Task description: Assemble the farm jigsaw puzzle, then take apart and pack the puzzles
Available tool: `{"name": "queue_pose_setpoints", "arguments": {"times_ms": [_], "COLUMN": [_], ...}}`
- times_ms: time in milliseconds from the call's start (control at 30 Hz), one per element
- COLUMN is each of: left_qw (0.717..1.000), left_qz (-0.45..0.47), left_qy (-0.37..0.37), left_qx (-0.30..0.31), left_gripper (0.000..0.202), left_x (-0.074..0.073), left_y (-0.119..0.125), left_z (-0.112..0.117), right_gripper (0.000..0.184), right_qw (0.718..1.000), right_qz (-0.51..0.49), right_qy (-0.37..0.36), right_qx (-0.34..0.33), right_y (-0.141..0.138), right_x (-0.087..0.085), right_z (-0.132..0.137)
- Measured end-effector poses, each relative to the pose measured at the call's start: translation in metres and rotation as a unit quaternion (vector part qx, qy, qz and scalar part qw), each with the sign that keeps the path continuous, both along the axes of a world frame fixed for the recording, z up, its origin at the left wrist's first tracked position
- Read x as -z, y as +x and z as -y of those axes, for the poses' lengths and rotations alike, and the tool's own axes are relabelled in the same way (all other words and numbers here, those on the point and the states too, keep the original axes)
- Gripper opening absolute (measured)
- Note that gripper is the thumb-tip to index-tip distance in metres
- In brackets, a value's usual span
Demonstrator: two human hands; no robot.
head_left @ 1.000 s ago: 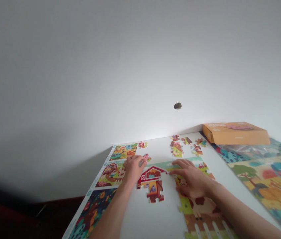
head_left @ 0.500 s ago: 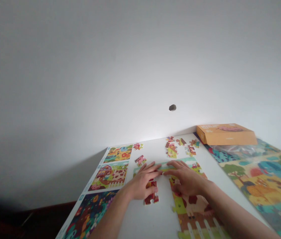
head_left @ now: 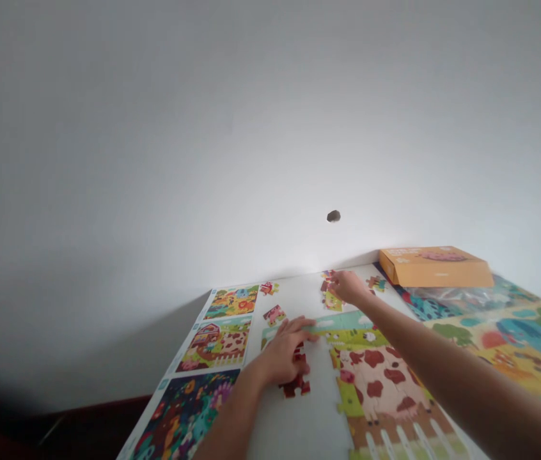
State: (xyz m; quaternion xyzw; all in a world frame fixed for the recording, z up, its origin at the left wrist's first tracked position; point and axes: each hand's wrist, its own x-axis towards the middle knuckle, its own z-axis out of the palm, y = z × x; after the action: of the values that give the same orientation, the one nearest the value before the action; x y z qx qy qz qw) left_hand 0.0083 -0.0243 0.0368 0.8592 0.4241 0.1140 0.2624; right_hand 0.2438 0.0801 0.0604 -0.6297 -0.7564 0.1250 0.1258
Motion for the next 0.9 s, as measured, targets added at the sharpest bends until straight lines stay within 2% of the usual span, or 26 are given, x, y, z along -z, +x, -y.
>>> {"name": "queue_pose_setpoints", "arguments": {"times_ms": [133,300,433,600,667,733,833,900], "left_qw": [0.999,0.998,0.998,0.996,0.994,0.984,0.948,0.926], "left_qz": [0.01,0.029,0.046,0.06,0.07,0.085,0.11,0.127], "left_qy": [0.014,0.017,0.017,0.044,0.084,0.154,0.263,0.295], "left_qx": [0.029,0.045,0.045,0.041,0.016,-0.04,-0.143,-0.197], "left_gripper": [0.067,0.07,0.073,0.069,0.061,0.049,0.033,0.03], "left_x": [0.001,0.004,0.005,0.004,0.003,0.004,0.006,0.007], "left_y": [-0.003,-0.007,-0.009,-0.008,-0.008,-0.01,-0.016,-0.021], "left_z": [0.005,0.004,0.003,0.007,0.006,0.003,-0.006,-0.011], "right_gripper": [0.028,0.032,0.032,0.033,0.033,0.033,0.026,0.022], "right_qw": [0.999,0.996,0.995,0.997,0.998,0.998,0.998,0.996], "right_qz": [0.045,0.085,0.092,0.074,0.056,0.032,-0.02,-0.066], "right_qy": [0.005,-0.014,-0.023,-0.036,-0.039,-0.038,-0.016,0.005], "right_qx": [-0.02,-0.023,-0.02,-0.001,0.014,0.033,0.06,0.066], "right_y": [0.004,0.007,0.008,0.01,0.012,0.013,0.005,-0.007], "right_x": [0.009,0.021,0.023,0.021,0.017,0.008,-0.009,-0.019], "right_z": [-0.037,-0.062,-0.075,-0.077,-0.075,-0.072,-0.058,-0.038]}}
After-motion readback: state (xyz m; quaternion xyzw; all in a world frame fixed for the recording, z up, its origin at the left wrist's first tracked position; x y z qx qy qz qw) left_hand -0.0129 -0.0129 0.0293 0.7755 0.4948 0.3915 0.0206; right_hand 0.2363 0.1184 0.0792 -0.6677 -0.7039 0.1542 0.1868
